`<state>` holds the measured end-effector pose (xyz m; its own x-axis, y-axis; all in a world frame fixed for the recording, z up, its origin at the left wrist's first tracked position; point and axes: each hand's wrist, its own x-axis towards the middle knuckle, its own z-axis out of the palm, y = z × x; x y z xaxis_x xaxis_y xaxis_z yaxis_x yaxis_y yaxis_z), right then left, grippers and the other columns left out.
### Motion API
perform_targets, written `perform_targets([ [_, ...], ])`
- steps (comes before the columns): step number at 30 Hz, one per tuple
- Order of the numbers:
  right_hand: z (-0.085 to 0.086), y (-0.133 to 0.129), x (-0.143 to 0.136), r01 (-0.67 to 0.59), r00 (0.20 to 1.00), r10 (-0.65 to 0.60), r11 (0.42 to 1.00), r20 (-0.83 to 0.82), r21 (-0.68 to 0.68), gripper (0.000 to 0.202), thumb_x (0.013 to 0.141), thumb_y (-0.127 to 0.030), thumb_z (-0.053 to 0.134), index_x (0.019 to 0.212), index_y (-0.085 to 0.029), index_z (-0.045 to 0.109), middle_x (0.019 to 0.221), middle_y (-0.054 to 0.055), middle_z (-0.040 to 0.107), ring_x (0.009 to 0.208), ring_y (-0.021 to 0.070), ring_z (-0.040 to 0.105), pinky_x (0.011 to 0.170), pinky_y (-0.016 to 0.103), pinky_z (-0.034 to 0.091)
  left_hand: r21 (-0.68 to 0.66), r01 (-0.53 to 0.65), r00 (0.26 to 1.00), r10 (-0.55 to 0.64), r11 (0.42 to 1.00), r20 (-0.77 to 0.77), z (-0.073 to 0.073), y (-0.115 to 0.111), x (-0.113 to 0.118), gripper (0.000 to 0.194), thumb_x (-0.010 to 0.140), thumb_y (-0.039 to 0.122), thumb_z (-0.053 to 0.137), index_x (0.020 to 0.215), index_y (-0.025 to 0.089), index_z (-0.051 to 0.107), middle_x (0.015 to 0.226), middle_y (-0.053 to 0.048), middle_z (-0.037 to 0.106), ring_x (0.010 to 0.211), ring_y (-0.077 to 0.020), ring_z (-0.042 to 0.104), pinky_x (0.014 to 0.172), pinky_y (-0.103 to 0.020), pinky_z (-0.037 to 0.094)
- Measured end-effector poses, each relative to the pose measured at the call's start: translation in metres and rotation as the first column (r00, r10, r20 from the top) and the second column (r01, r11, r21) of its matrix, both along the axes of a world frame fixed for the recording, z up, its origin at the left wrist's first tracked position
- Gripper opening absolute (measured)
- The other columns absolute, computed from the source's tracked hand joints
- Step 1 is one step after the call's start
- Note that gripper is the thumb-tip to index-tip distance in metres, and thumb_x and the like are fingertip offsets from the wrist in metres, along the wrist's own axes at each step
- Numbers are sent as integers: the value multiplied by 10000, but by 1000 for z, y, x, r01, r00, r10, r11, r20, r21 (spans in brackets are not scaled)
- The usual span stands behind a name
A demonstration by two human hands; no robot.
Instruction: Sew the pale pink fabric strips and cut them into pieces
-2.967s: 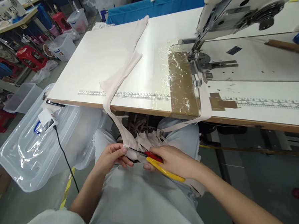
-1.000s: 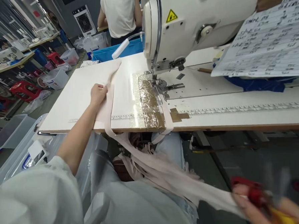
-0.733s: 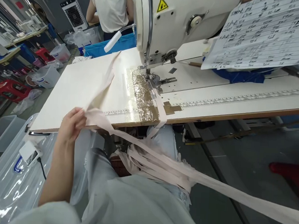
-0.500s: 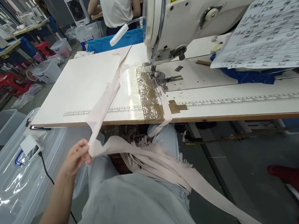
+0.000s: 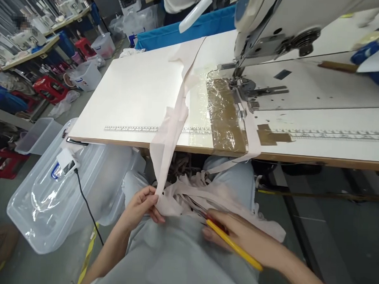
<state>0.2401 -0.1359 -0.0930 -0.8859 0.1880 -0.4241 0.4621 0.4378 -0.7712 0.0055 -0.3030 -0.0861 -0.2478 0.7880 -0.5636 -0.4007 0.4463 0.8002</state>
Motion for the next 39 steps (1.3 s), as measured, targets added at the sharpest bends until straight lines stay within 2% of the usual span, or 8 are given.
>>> perform_targets([
  [3, 17, 10, -38, -122, 991, 124, 991, 39, -63, 446, 897, -642, 442, 746, -223, 449, 742, 25, 518, 686, 205, 493, 620, 323, 425, 2, 12, 1000, -12, 1000, 5, 3, 2, 2, 546, 734, 667, 701, 894, 166, 555, 558, 5, 640, 522, -199, 696, 468, -218, 490],
  [6, 21, 16, -54, -172, 984, 177, 980, 39, -96, 465, 893, -653, 428, 788, -204, 489, 769, 30, 536, 696, 199, 487, 624, 304, 400, 10, -4, 1000, 4, 1000, 11, 5, 5, 4, 563, 699, 677, 723, 837, 156, 557, 553, -12, 641, 517, -196, 689, 437, -204, 455],
  [14, 10, 12, -52, -169, 984, 170, 985, 54, -15, 441, 896, -625, 442, 730, -218, 401, 680, -10, 473, 618, 164, 461, 557, 267, 319, 12, -44, 997, 43, 999, 69, 3, 10, 8, 544, 680, 628, 771, 811, 139, 574, 630, -48, 687, 643, -219, 733, 481, -199, 487],
  [19, 15, 10, -54, -163, 986, 150, 950, 67, 266, 472, 882, -632, 465, 684, -232, 310, 645, 1, 523, 582, 180, 497, 547, 275, 278, 1, -56, 996, 56, 998, 72, -2, 10, 9, 536, 684, 616, 776, 799, 137, 565, 649, -88, 718, 662, -241, 741, 505, -220, 508],
  [22, 20, 8, -56, -163, 986, 148, 920, 71, 356, 472, 890, -642, 453, 688, -237, 321, 672, 20, 572, 591, 199, 537, 549, 280, 275, 12, -66, 995, 65, 998, 81, -4, 9, 10, 541, 680, 613, 782, 807, 133, 567, 656, -95, 726, 652, -238, 740, 501, -219, 510],
  [27, 22, 3, -57, -170, 985, 150, 896, 79, 411, 422, 904, -607, 452, 714, -237, 383, 725, 46, 632, 633, 235, 608, 552, 288, 305, 15, -95, 991, 93, 995, 93, -7, 8, 11, 535, 679, 603, 790, 801, 131, 567, 628, -80, 719, 628, -227, 736, 487, -207, 500],
  [32, 19, -2, -56, -167, 986, 154, 870, 67, 464, 416, 909, -600, 462, 721, -230, 441, 751, 60, 667, 641, 234, 633, 543, 292, 318, 14, -97, 992, 96, 995, 88, -8, 7, 11, 524, 684, 596, 788, 795, 131, 572, 617, -79, 719, 613, -221, 732, 482, -202, 490],
  [39, 7, 1, -51, -182, 983, 161, 862, 86, 473, 310, 925, -462, 462, 728, -223, 481, 722, 64, 670, 624, 235, 628, 540, 302, 298, 10, -75, 992, 74, 997, 101, -9, 6, 12, 527, 674, 604, 788, 768, 141, 556, 626, -69, 717, 605, -209, 725, 488, -207, 493],
])
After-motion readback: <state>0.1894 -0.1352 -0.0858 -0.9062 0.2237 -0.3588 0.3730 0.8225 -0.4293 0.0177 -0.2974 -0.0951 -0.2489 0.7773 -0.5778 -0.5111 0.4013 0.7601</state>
